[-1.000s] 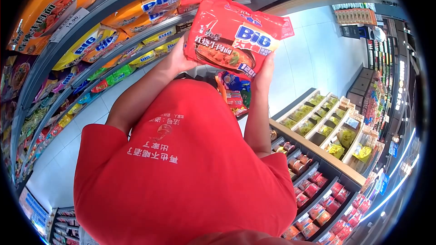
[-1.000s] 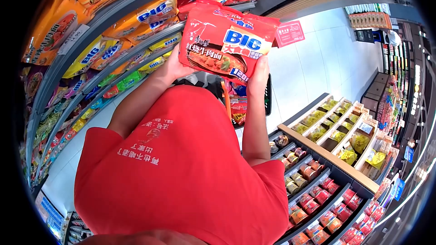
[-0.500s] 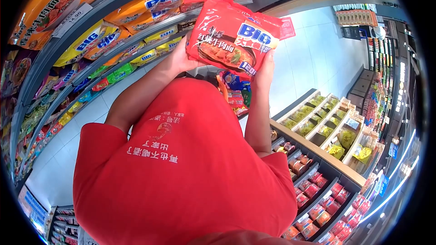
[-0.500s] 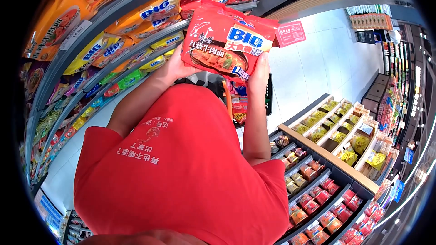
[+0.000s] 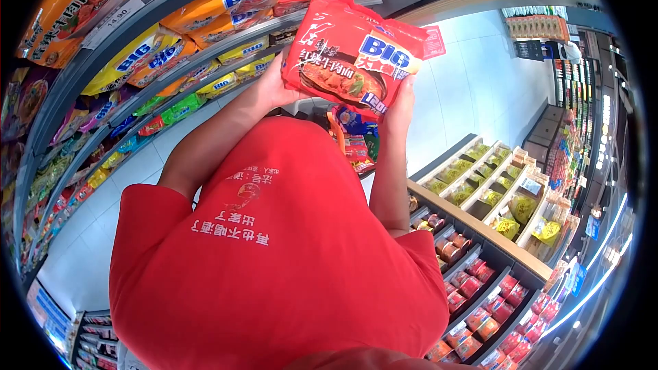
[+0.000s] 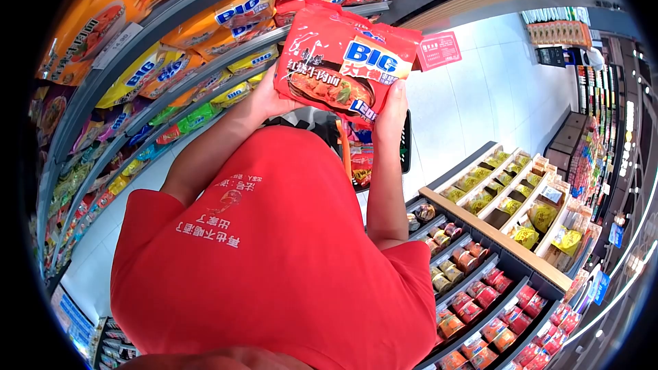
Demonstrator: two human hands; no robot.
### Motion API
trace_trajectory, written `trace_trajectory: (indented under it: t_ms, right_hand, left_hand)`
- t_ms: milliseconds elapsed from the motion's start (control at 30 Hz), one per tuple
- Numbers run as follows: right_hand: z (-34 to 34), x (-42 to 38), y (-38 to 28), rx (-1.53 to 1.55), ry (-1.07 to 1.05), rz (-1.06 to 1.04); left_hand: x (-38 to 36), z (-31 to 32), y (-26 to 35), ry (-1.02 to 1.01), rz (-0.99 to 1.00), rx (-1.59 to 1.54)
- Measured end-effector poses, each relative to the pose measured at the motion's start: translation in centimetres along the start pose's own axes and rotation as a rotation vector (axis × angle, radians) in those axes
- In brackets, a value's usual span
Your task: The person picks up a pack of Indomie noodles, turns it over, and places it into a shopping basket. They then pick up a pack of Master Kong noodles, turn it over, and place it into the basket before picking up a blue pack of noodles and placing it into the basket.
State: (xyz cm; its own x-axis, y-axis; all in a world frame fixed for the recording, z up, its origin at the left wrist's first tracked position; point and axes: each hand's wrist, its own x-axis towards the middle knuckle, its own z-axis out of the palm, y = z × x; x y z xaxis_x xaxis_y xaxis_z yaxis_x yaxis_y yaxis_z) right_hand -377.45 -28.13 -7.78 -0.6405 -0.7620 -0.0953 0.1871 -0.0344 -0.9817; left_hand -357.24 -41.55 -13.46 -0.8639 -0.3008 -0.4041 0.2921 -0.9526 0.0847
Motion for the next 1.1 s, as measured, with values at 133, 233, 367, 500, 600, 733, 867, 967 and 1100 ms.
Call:
trace_trajectory:
  t_ms: [133,233,367,500,600,733,867,967,1100]
  right_hand:
    - [0.0,-0.1,0.1,0.007,-0.003,0.004]
    - [-0.4,0.0,0.3,-0.045,-0.042,-0.029]
    - [-1.8,0.9,0.8,0.146,-0.141,0.107]
    - [-2.3,1.6,2.5,0.375,-0.090,0.218]
    - [-1.2,0.8,1.9,0.454,-0.086,0.146]
    - [-0.9,0.7,1.8,0.547,-0.082,0.125]
    - [-1.2,1.2,2.4,0.571,-0.090,0.110]
    - [-1.4,1.4,2.9,0.645,-0.091,0.129]
    - [-2.0,1.9,3.6,0.728,-0.123,0.167]
  left_hand:
    - [-0.5,0.2,-0.1,0.007,0.007,0.002]
    - [-0.9,0.8,0.2,0.040,0.036,-0.031]
    - [-2.0,2.2,0.5,0.018,0.197,0.119]
    - [-2.8,4.3,-0.2,0.099,0.377,0.478]
    - [-4.5,6.9,-1.2,0.150,0.409,0.664]
    - [-3.8,6.0,-2.4,0.110,0.531,0.765]
    - [-4.6,7.0,-2.8,0.033,0.578,0.727]
    - [-4.4,6.9,-2.9,-0.007,0.593,0.800]
    - [-4.0,6.4,-3.4,0.017,0.635,0.837]
